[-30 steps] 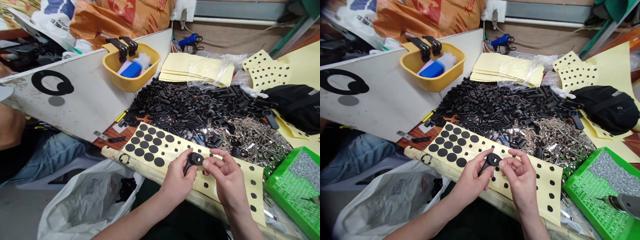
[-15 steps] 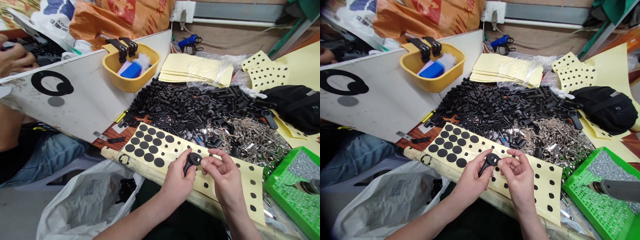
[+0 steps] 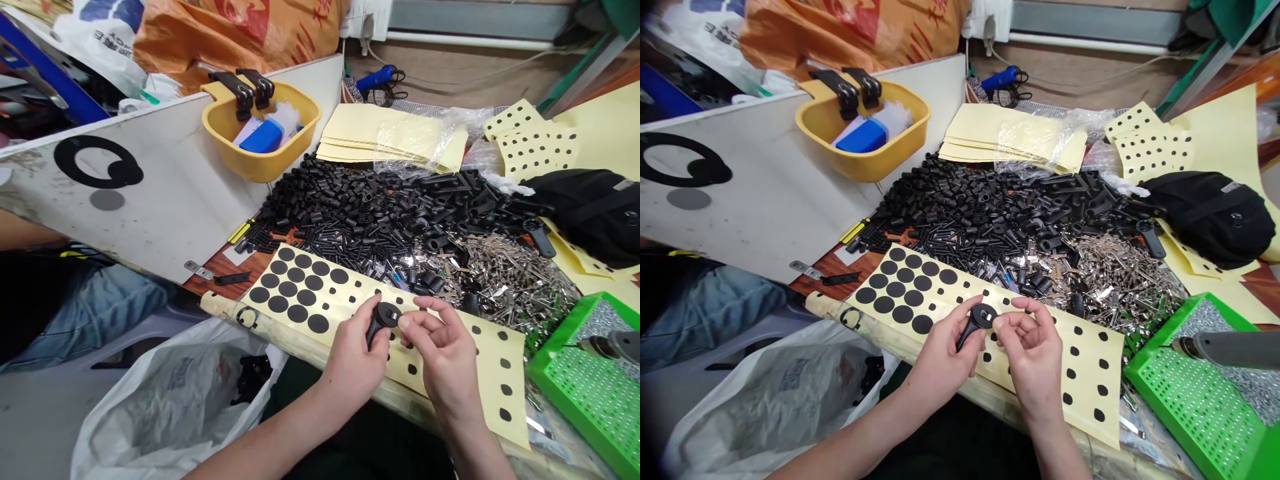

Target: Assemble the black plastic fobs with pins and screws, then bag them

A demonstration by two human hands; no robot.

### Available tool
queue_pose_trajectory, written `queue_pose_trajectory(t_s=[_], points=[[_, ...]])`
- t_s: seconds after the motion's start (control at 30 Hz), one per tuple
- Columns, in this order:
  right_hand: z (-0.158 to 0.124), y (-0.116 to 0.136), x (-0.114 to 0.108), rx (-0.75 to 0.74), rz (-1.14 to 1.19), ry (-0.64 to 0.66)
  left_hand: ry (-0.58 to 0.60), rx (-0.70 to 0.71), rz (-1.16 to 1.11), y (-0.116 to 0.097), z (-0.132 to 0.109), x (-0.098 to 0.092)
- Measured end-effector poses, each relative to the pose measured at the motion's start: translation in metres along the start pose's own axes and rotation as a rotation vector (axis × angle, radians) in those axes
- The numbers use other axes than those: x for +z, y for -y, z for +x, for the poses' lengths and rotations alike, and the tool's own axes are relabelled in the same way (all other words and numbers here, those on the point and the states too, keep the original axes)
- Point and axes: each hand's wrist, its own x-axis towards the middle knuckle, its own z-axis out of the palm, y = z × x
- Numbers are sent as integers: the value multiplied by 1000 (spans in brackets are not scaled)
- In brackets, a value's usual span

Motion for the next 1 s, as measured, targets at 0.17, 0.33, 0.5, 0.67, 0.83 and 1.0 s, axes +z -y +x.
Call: queue_pose_trajectory(t_s=[0.17, 0.33, 0.5, 0.67, 0.83, 1.0], points=[[2, 2, -1, -10, -37, 32, 26, -31, -43, 1, 1, -1], [2, 5, -1, -6, -65, 31, 41, -56, -90, -1, 1, -1], [3, 7, 0, -24, -110, 32, 84, -74, -92, -10, -1, -3], [1, 12, 3, -22, -172, 38, 116, -136, -188, -20, -2, -7], [0, 16, 5, 3, -216, 45, 88, -152, -207, -17, 1, -7], [5, 19, 6, 64, -226, 80, 62, -145, -167, -14, 1, -7]])
